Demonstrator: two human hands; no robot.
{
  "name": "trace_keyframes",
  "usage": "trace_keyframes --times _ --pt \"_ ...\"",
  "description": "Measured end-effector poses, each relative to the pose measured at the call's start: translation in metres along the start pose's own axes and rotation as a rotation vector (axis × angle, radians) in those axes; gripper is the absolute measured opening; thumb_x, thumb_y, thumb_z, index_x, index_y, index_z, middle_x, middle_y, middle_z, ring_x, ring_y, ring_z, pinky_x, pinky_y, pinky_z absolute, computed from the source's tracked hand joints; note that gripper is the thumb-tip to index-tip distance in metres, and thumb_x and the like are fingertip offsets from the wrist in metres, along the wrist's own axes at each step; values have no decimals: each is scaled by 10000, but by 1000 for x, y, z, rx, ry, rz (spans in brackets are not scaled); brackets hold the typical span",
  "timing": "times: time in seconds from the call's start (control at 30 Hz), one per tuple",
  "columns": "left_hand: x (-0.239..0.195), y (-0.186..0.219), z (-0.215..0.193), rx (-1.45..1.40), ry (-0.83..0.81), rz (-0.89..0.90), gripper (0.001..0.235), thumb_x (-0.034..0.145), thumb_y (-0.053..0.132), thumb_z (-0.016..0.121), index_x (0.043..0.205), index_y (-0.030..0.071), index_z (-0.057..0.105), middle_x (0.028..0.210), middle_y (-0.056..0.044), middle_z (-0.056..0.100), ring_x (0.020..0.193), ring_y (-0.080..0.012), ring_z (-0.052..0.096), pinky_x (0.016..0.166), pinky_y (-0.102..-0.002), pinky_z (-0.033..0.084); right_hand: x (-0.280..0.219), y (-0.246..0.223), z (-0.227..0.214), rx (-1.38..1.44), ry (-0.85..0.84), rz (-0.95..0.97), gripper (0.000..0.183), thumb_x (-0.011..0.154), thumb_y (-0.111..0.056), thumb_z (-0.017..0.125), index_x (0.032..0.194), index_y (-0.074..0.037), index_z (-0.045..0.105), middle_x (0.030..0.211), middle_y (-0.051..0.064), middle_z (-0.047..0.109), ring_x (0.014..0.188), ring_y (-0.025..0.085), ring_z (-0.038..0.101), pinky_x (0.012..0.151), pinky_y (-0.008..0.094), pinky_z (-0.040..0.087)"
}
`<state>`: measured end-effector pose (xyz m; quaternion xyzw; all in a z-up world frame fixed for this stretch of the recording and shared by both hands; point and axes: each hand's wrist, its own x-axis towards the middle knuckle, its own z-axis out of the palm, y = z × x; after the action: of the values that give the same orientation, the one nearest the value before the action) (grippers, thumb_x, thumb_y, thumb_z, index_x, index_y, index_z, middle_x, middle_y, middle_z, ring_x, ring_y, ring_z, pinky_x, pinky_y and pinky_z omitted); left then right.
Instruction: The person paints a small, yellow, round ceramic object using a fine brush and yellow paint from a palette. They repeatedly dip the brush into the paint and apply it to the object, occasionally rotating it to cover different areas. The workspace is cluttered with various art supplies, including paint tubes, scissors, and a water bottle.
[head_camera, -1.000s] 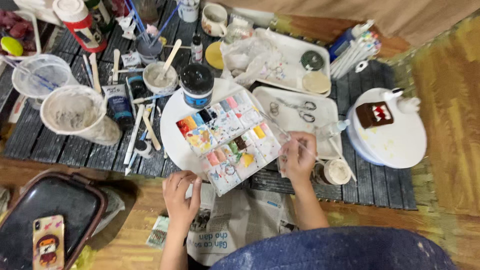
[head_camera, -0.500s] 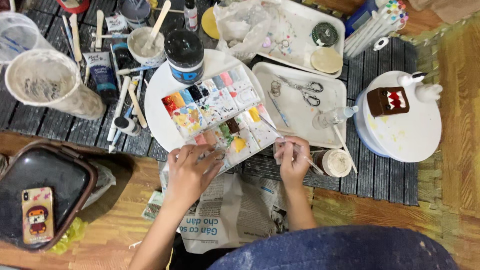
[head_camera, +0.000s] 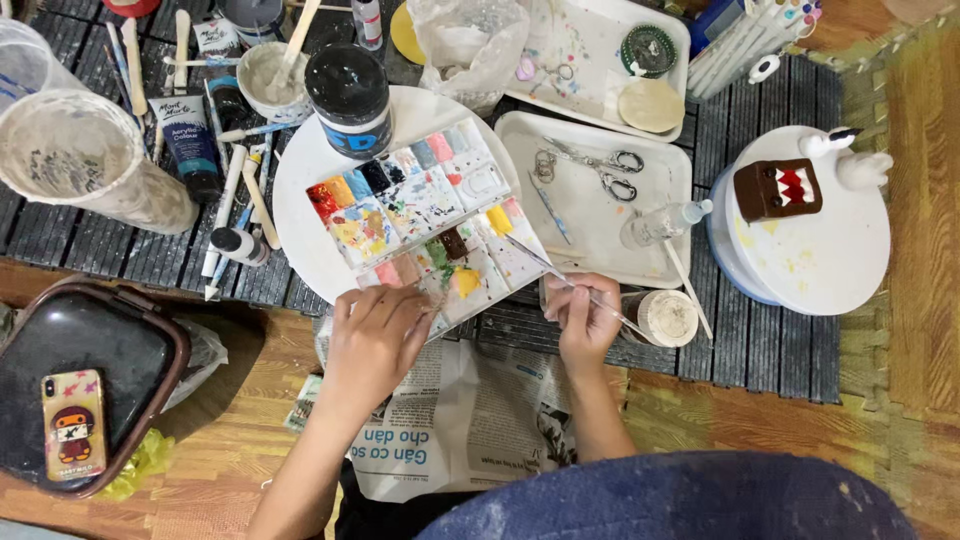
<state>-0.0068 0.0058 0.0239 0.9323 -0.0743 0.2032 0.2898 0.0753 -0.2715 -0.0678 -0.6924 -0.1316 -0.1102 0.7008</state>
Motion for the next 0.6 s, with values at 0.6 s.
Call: trace_keyframes --times 0.6 --pt "84 18 -3 -178 -52 170 108 909 142 777 963 64 725 920 -69 722 885 -244 687 893 -404 482 -20 -15 -17 30 23 22 192 1137 -250 500 1140 -58 495 965 139 702 642 123 609 564 204 416"
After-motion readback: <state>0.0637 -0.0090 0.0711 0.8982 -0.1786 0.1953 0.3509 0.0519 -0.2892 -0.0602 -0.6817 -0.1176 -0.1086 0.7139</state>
